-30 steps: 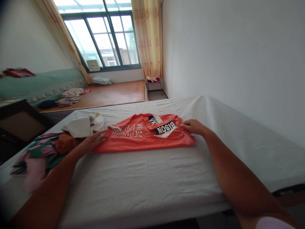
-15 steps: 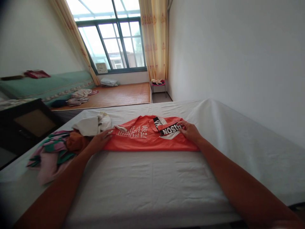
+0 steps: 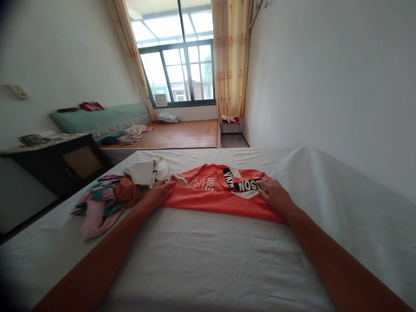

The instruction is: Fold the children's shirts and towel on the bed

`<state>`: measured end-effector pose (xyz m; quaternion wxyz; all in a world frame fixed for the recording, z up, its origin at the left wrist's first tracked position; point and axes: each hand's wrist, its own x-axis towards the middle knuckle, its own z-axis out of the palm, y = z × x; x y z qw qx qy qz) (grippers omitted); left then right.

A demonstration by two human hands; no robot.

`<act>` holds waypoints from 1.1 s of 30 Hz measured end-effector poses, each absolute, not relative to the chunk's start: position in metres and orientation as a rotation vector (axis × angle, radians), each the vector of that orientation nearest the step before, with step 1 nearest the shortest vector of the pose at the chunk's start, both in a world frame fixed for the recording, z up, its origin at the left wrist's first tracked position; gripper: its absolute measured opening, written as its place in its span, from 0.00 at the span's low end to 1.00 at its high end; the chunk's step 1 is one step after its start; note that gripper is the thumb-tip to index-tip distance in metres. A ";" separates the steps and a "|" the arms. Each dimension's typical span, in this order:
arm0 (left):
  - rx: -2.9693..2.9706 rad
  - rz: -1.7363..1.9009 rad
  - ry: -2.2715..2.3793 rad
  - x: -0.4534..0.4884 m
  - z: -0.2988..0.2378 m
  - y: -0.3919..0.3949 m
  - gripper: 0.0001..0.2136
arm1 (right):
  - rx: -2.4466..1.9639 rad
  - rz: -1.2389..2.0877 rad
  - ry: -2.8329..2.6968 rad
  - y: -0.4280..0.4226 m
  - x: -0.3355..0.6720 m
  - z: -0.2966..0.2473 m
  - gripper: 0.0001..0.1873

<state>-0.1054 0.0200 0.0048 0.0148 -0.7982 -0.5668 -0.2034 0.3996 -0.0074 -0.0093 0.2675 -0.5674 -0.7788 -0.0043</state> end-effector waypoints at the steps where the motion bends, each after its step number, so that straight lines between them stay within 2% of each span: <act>1: -2.468 -0.621 -1.784 -0.106 0.003 0.020 0.18 | -1.560 -0.043 -2.093 -0.006 0.403 -0.012 0.19; 4: -2.405 -0.590 -1.813 -0.104 0.002 0.018 0.18 | -1.645 -0.051 -2.037 -0.003 0.414 -0.016 0.24; 8: -2.407 -0.537 -1.805 -0.100 0.010 0.011 0.18 | -1.635 0.135 -1.942 -0.003 0.418 -0.015 0.27; 19: -2.616 -0.411 -1.834 -0.106 0.031 0.007 0.18 | -1.626 0.360 -1.907 -0.015 0.409 0.011 0.20; 23: -2.673 -0.408 -1.837 -0.113 0.034 0.005 0.18 | -1.641 0.345 -1.904 -0.013 0.418 0.010 0.18; 28: -2.544 -0.522 -1.744 -0.107 0.035 0.002 0.15 | -1.564 0.065 -1.974 -0.016 0.403 0.013 0.16; 33: -2.647 -0.683 -1.462 -0.080 0.033 -0.004 0.16 | -1.229 0.198 -2.212 -0.035 0.357 0.029 0.17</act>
